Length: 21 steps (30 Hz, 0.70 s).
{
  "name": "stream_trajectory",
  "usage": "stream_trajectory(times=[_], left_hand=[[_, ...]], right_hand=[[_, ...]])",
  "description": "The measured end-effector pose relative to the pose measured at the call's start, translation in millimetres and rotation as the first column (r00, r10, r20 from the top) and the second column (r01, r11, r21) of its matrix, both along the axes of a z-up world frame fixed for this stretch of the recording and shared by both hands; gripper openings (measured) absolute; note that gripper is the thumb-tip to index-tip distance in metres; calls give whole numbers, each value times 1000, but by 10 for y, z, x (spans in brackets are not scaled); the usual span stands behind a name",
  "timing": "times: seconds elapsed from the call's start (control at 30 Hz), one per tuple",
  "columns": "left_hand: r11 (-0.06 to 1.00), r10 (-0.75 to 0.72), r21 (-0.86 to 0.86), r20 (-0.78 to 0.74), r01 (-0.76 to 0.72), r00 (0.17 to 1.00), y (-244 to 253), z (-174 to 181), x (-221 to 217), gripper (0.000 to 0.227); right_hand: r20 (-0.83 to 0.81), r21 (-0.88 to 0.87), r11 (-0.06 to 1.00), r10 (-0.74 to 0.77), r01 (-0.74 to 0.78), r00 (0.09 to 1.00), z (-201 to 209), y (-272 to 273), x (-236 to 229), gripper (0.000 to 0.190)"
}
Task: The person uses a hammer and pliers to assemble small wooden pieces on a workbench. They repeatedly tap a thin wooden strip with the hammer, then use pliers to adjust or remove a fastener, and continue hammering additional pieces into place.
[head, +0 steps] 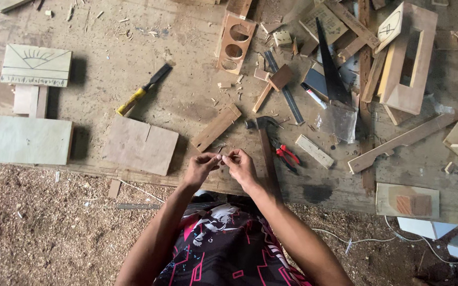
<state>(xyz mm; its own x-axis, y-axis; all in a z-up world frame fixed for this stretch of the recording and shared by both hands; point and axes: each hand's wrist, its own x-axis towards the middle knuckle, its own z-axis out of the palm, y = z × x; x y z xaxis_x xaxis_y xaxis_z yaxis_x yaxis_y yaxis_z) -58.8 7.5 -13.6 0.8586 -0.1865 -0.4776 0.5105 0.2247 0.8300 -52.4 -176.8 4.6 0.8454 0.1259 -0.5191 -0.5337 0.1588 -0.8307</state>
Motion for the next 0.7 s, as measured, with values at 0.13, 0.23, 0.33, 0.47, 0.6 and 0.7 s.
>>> stream_trajectory(times=[0.13, 0.23, 0.33, 0.47, 0.6, 0.7], left_hand=[[997, 78, -30, 80, -76, 994, -28, -148, 39, 25], [993, 59, 98, 107, -70, 993, -16, -201, 57, 25], [989, 70, 119, 107, -83, 992, 5, -174, 63, 25], [966, 35, 252, 114, -63, 993, 59, -124, 71, 25], [849, -3, 525, 132, -67, 991, 83, -129, 44, 31], [641, -115, 747, 321, -176, 940, 102, -67, 75, 32]], right_hand=[[-77, -59, 996, 67, -72, 995, 94, 16, 14, 21], [23, -158, 972, 182, -176, 983, 89, -23, 22, 26], [240, -440, 856, 402, -271, 883, 130, -123, 55, 23], [150, -781, 415, 851, -467, 504, 278, -368, 33, 23], [-131, -959, -176, 969, -220, -207, 291, -728, -4, 16], [-152, -988, -151, 917, 33, -370, 163, -958, 70, 11]])
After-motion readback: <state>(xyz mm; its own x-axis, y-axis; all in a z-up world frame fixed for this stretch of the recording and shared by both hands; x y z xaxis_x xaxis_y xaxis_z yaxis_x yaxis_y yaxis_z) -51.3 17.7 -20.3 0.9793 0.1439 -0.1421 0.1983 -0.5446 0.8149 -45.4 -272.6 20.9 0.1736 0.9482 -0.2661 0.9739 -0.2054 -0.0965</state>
